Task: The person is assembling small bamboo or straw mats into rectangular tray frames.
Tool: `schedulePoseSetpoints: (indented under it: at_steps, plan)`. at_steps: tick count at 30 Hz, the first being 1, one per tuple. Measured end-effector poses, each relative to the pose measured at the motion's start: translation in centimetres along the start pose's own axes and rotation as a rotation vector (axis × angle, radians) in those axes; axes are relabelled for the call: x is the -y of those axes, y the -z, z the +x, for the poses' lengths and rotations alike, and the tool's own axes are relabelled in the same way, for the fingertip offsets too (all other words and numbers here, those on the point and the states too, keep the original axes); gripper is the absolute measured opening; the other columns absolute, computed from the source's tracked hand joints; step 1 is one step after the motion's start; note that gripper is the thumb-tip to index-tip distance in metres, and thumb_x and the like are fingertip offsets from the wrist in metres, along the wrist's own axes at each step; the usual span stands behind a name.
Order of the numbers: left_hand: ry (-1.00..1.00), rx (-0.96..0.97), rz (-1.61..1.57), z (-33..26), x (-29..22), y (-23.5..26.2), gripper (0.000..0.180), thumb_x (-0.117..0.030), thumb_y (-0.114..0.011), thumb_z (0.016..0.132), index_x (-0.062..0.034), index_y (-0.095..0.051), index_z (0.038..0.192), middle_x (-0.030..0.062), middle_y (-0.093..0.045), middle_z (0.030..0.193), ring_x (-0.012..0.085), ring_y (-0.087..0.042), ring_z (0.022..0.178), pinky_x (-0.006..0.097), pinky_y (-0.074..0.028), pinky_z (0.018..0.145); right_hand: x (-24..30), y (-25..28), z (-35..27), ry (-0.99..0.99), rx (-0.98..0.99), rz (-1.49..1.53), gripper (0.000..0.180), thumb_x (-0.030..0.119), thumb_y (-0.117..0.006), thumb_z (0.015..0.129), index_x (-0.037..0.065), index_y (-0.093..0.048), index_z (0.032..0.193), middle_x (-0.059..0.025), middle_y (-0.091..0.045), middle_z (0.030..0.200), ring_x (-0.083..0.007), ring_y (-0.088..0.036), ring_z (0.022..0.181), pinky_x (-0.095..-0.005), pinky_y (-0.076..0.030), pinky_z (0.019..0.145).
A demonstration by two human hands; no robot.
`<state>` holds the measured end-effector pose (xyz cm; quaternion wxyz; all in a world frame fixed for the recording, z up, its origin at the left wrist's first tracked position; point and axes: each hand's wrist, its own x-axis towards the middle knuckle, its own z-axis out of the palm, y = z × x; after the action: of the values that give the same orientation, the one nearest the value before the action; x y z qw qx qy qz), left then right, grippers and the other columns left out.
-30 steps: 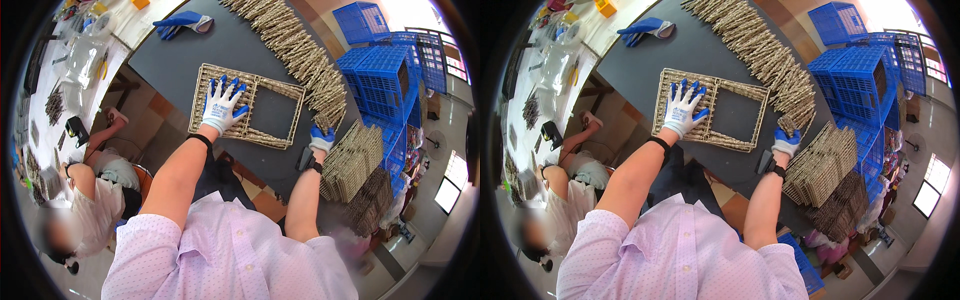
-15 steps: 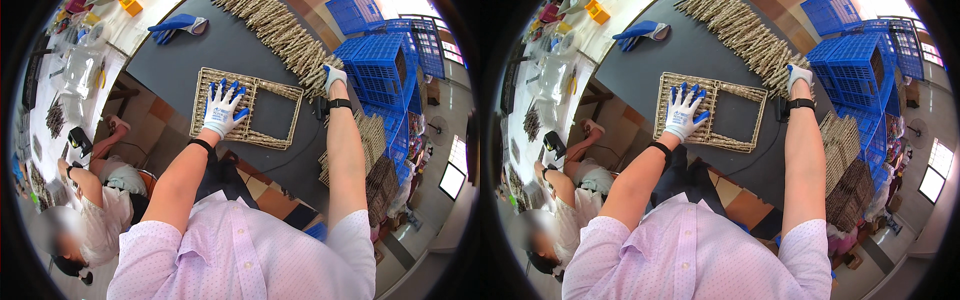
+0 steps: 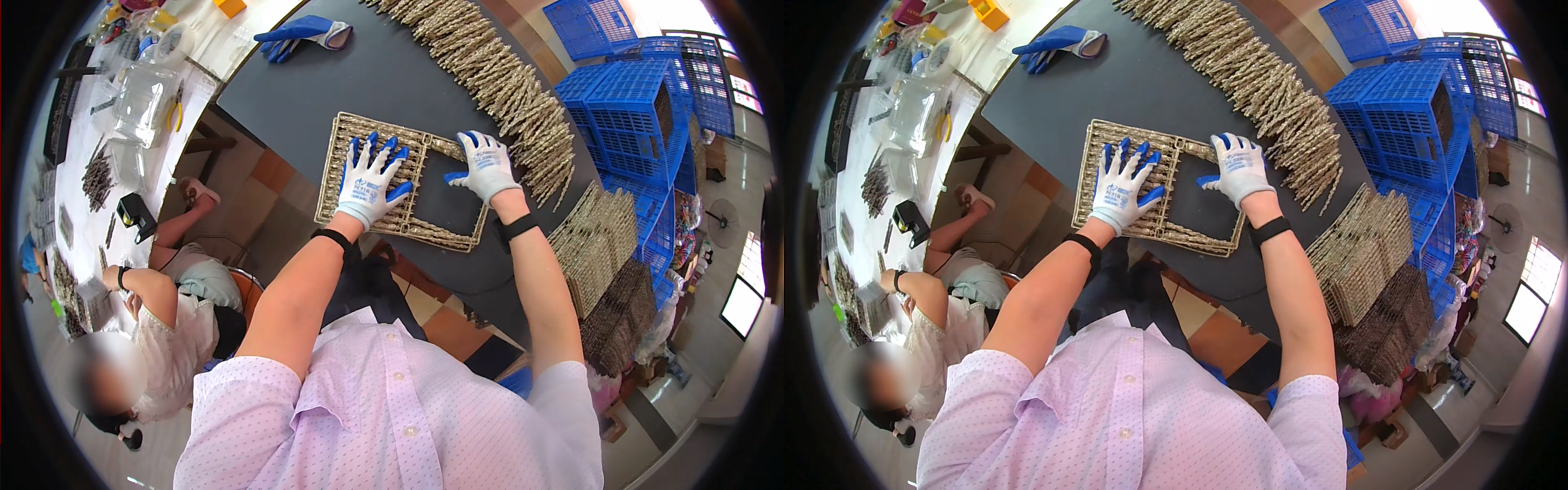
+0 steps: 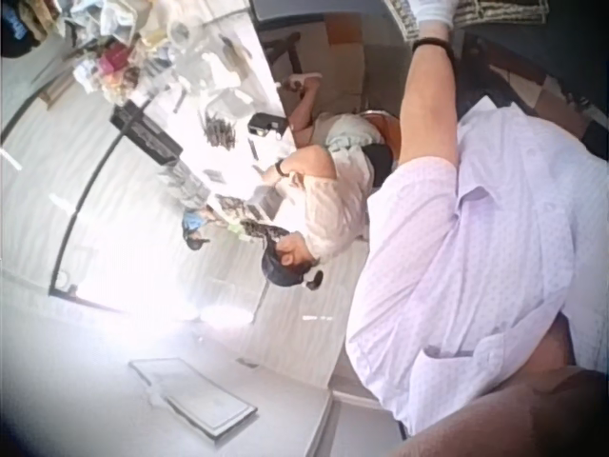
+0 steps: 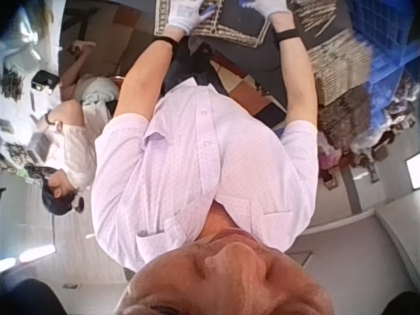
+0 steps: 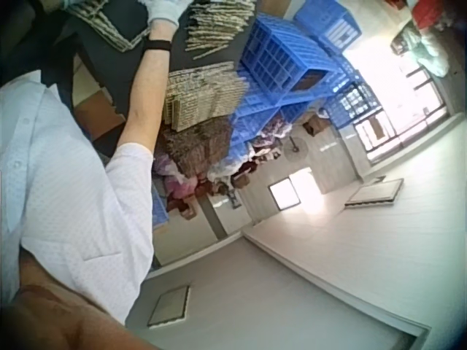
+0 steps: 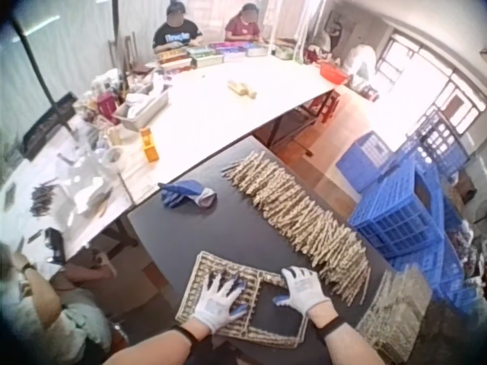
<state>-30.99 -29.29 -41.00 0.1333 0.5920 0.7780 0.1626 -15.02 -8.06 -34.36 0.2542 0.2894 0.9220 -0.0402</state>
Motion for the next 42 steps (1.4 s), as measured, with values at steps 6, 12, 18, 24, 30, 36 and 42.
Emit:
schedulePoseSetpoints:
  at_steps: [6, 12, 18, 24, 30, 36, 42]
  plan:
    - [-0.003, 0.045, 0.045, 0.0, -0.2, 0.0, 0.068, -0.060, -0.062, 0.093, -0.0243, -0.053, 0.150, 0.0064, -0.042, 0.162, 0.0378, -0.027, 0.154, 0.061, -0.010, 0.127, -0.2, -1.7, 3.1, 0.015, 0.181, 0.048, 0.084, 0.048, -0.085, 0.079, 0.005, -0.051, 0.142, -0.0175, -0.058, 0.141, -0.0345, -0.059, 0.127, -0.0441, -0.048, 0.105]
    - [-0.032, 0.021, 0.024, 0.1, -0.1, 0.0, 0.069, -0.058, -0.065, 0.091, -0.0248, -0.053, 0.150, 0.0070, -0.042, 0.162, 0.0376, -0.028, 0.154, 0.060, -0.012, 0.127, -2.2, -2.6, 3.8, 0.209, 0.162, 0.100, 0.054, 0.026, -0.066, 0.095, -0.001, -0.051, 0.139, -0.0228, -0.072, 0.112, -0.0376, -0.069, 0.108, -0.0444, -0.054, 0.094]
    - [-0.045, 0.017, 0.027, 0.3, 0.0, 0.0, 0.071, -0.059, -0.065, 0.091, -0.0262, -0.051, 0.153, 0.0068, -0.041, 0.162, 0.0373, -0.030, 0.153, 0.059, -0.014, 0.127, -2.4, -2.8, 3.4, 0.151, 0.167, 0.193, 0.051, 0.026, -0.065, 0.095, 0.006, -0.053, 0.141, -0.0221, -0.070, 0.120, -0.0386, -0.067, 0.111, -0.0462, -0.053, 0.097]
    - [-0.054, 0.016, 0.030, 0.5, 0.0, 0.2, 0.071, -0.059, -0.064, 0.092, -0.0268, -0.049, 0.154, 0.0070, -0.041, 0.163, 0.0378, -0.030, 0.153, 0.059, -0.013, 0.128, -3.0, -1.5, 3.0, 0.126, 0.215, 0.365, 0.069, 0.041, -0.073, 0.090, 0.007, -0.051, 0.146, -0.0235, -0.066, 0.129, -0.0388, -0.062, 0.122, -0.0438, -0.048, 0.105]
    - [-0.053, 0.037, 0.027, 0.5, 0.3, 0.1, 0.073, -0.059, -0.065, 0.091, -0.0269, -0.047, 0.155, 0.0072, -0.041, 0.163, 0.0382, -0.030, 0.153, 0.059, -0.014, 0.128, -1.6, -1.0, 3.5, 0.143, 0.275, 0.121, 0.077, 0.049, -0.077, 0.086, 0.008, -0.050, 0.146, -0.0195, -0.070, 0.121, -0.0375, -0.065, 0.117, -0.0441, -0.051, 0.100]
    - [-0.058, 0.038, 0.032, 0.6, 0.4, 0.0, 0.074, -0.060, -0.064, 0.091, -0.0260, -0.047, 0.155, 0.0075, -0.041, 0.163, 0.0383, -0.030, 0.153, 0.059, -0.013, 0.128, -1.4, -1.0, 4.4, 0.129, 0.289, 0.068, 0.066, 0.037, -0.076, 0.087, 0.007, -0.054, 0.142, -0.0198, -0.070, 0.119, -0.0378, -0.065, 0.116, -0.0448, -0.052, 0.098]
    - [-0.064, 0.019, 0.011, 0.9, 0.4, 0.2, 0.072, -0.059, -0.064, 0.092, -0.0256, -0.049, 0.153, 0.0084, -0.042, 0.162, 0.0383, -0.030, 0.153, 0.059, -0.013, 0.128, -3.1, -1.3, 5.6, 0.271, 0.274, 0.291, 0.066, 0.034, -0.082, 0.080, 0.005, -0.060, 0.135, -0.0226, -0.069, 0.122, -0.0387, -0.063, 0.119, -0.0432, -0.050, 0.102]
